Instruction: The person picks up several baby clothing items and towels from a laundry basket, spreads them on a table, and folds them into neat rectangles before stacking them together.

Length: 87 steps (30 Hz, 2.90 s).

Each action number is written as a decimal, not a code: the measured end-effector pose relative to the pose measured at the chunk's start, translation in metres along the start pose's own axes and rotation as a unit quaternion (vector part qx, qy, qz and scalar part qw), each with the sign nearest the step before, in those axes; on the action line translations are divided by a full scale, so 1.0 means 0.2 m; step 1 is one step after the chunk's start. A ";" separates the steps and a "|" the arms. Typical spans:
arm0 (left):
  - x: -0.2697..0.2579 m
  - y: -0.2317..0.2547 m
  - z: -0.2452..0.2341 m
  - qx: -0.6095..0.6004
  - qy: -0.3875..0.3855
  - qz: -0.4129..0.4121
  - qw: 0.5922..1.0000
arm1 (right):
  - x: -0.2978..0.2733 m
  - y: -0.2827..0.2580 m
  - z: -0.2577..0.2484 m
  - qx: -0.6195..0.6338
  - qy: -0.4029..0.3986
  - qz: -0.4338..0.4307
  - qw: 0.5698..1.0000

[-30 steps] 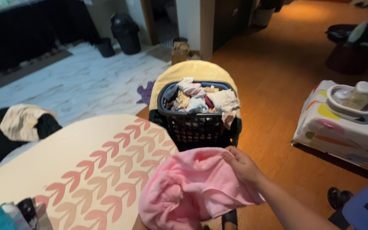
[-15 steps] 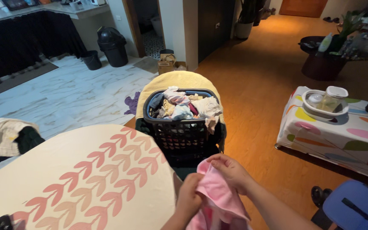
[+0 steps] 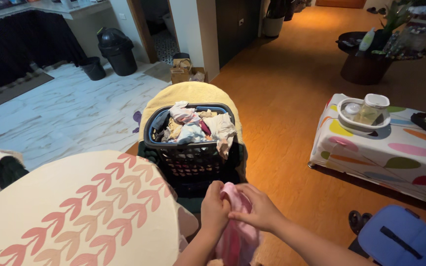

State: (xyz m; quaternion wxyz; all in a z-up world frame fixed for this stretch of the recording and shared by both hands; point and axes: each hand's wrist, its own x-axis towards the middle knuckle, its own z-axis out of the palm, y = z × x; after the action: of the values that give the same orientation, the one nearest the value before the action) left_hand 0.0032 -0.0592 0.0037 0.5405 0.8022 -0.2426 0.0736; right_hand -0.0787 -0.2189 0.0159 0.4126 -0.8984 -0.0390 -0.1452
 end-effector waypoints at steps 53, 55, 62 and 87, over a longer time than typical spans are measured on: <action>0.08 -0.74 -0.61 -0.513 -0.025 -0.304 0.803 | -0.04 1.20 -1.13 0.190 0.450 0.327 0.809; 0.11 -0.63 -0.58 -0.498 -0.046 -0.277 0.820 | -0.02 1.04 -1.05 0.124 0.358 0.369 0.849; 0.14 -0.45 -0.35 -0.477 -0.083 -0.307 0.819 | 0.09 0.58 -0.74 0.082 0.128 0.362 0.920; 0.16 -0.37 -0.24 -0.563 -0.105 -0.308 0.760 | 0.17 0.46 -0.48 0.346 0.121 0.344 0.865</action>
State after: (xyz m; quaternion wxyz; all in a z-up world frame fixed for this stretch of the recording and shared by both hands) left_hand 0.0734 -0.0044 -0.0258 0.8594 0.3879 -0.0355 -0.3312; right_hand -0.0514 -0.3543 0.0177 0.7219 -0.6300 0.2749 -0.0794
